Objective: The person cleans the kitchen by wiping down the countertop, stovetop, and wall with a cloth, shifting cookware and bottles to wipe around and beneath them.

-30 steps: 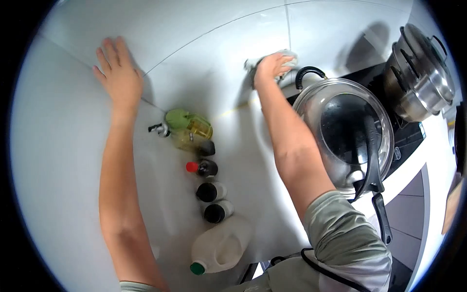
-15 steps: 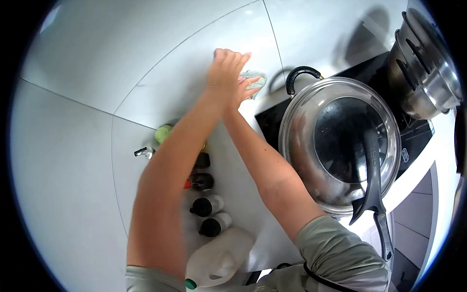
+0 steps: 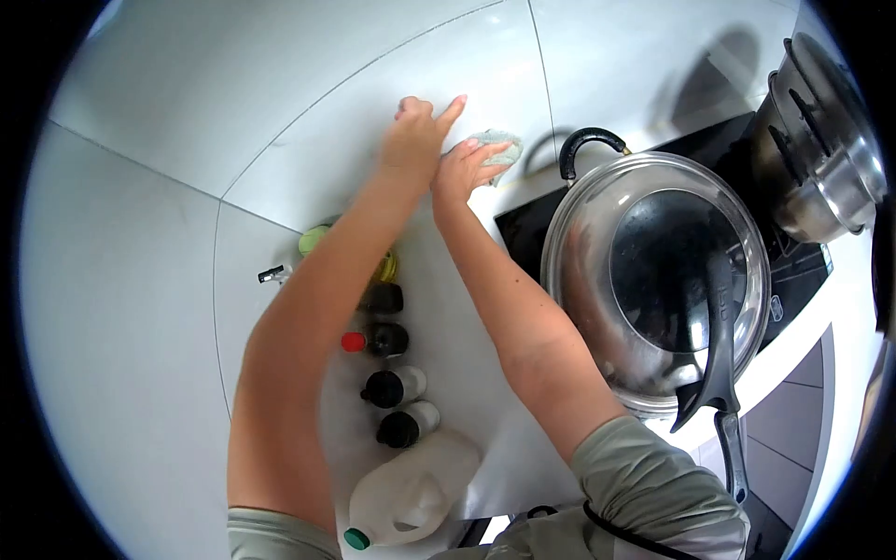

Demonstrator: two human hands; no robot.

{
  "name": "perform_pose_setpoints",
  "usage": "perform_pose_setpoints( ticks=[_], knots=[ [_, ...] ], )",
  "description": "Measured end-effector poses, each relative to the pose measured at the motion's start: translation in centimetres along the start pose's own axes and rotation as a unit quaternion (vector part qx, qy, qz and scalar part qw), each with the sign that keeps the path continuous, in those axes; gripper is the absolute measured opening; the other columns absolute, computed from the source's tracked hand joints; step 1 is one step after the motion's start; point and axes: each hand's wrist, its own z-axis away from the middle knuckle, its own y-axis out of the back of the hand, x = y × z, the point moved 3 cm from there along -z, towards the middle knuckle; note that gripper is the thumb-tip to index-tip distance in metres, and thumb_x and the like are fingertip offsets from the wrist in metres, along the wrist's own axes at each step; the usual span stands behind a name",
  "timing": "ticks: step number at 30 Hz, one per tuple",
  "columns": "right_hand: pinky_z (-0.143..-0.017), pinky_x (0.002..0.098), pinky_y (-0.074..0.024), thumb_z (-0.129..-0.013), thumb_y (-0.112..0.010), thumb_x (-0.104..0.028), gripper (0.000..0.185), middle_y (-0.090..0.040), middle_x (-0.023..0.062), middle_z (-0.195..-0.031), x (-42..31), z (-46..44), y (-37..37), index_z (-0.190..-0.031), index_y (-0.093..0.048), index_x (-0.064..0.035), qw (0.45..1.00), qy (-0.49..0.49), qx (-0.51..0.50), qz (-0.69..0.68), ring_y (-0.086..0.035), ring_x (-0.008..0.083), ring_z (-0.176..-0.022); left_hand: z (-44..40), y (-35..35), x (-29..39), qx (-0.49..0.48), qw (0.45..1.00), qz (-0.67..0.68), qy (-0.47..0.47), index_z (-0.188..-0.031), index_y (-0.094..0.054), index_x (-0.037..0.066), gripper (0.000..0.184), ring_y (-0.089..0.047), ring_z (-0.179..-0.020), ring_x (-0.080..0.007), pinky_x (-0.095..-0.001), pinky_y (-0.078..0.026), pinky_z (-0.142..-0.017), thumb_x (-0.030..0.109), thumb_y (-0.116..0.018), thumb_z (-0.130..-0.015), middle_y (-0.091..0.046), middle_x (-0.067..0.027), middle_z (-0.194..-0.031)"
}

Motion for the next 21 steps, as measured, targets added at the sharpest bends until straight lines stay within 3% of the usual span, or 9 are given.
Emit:
perform_pose_setpoints(
  ticks=[3,6,9,12,15,18,21],
  knots=[
    [-0.106,0.0495,-0.0194,-0.093,-0.026,-0.034,0.062,0.008,0.0317,-0.141,0.6,-0.3,-0.5,-0.141,0.003,-0.0070,1.000,-0.003,-0.007,-0.008,-0.009,0.0478,-0.130,-1.1,1.0,0.5,-0.107,0.994,0.003,-0.032,-0.141,-0.022,0.013,0.065,-0.045,-0.099,-0.0201,-0.0363,-0.022,-0.096,0.027,-0.050,-0.084,-0.056,-0.0058,-0.096],
    [-0.105,0.0490,-0.0200,-0.093,-0.026,-0.036,0.064,0.007,0.0321,-0.141,0.5,-0.1,-0.2,-0.141,0.004,-0.0070,1.000,0.017,0.005,-0.006,-0.009,0.0481,-0.130,-0.2,0.1,0.5,-0.107,0.990,-0.047,-0.077,-0.142,-0.021,0.013,0.063,-0.046,-0.100,-0.0202,-0.0375,-0.022,-0.095,0.026,-0.048,-0.086,-0.056,-0.0076,-0.103],
    [-0.106,0.0487,-0.0195,-0.093,-0.026,-0.038,0.065,0.008,0.0313,-0.141,0.4,-0.3,-0.3,-0.141,0.006,-0.0072,0.999,0.021,0.019,0.015,-0.009,0.0483,-0.130,0.9,-1.1,-0.2,-0.111,0.993,-0.031,-0.029,-0.142,-0.020,0.015,0.061,-0.045,-0.103,-0.0199,-0.0388,-0.023,-0.094,0.026,-0.047,-0.088,-0.055,-0.0065,-0.110],
    [-0.106,0.0487,-0.0195,-0.093,-0.025,-0.039,0.066,0.009,0.0308,-0.141,1.4,-0.9,-1.2,-0.141,0.006,-0.0077,1.000,-0.004,0.017,0.022,-0.009,0.0482,-0.130,0.0,2.2,-0.1,-0.123,0.979,-0.042,-0.158,-0.142,-0.022,0.016,0.061,-0.048,-0.101,-0.0205,-0.0399,-0.023,-0.094,0.025,-0.049,-0.087,-0.054,-0.0052,-0.116],
    [-0.106,0.0486,-0.0191,-0.093,-0.024,-0.041,0.066,0.010,0.0306,-0.141,1.5,-0.8,-1.0,-0.141,0.006,-0.0083,1.000,-0.006,-0.011,-0.002,-0.010,0.0482,-0.130,-0.1,2.9,0.5,-0.132,0.972,-0.067,-0.182,-0.141,-0.026,0.015,0.061,-0.052,-0.094,-0.0207,-0.0404,-0.023,-0.094,0.024,-0.051,-0.086,-0.057,-0.0051,-0.112],
    [-0.106,0.0480,-0.0179,-0.092,-0.024,-0.042,0.067,0.010,0.0304,-0.141,1.0,-0.6,-0.5,-0.141,0.007,-0.0089,1.000,-0.016,-0.008,0.007,-0.008,0.0477,-0.130,-0.2,0.7,0.3,-0.062,0.990,0.106,-0.071,-0.140,-0.026,0.012,0.062,-0.054,-0.087,-0.0215,-0.0402,-0.023,-0.093,0.024,-0.053,-0.085,-0.062,-0.0043,-0.102],
    [-0.107,0.0480,-0.0153,-0.092,-0.025,-0.041,0.067,0.011,0.0304,-0.141,1.2,-0.8,-0.9,-0.141,0.008,-0.0089,1.000,-0.003,0.006,0.007,-0.007,0.0477,-0.131,-0.4,0.5,0.1,-0.070,0.992,-0.016,-0.106,-0.141,-0.021,0.009,0.066,-0.053,-0.090,-0.0232,-0.0394,-0.022,-0.094,0.026,-0.052,-0.086,-0.063,-0.0056,-0.091]
  ],
)
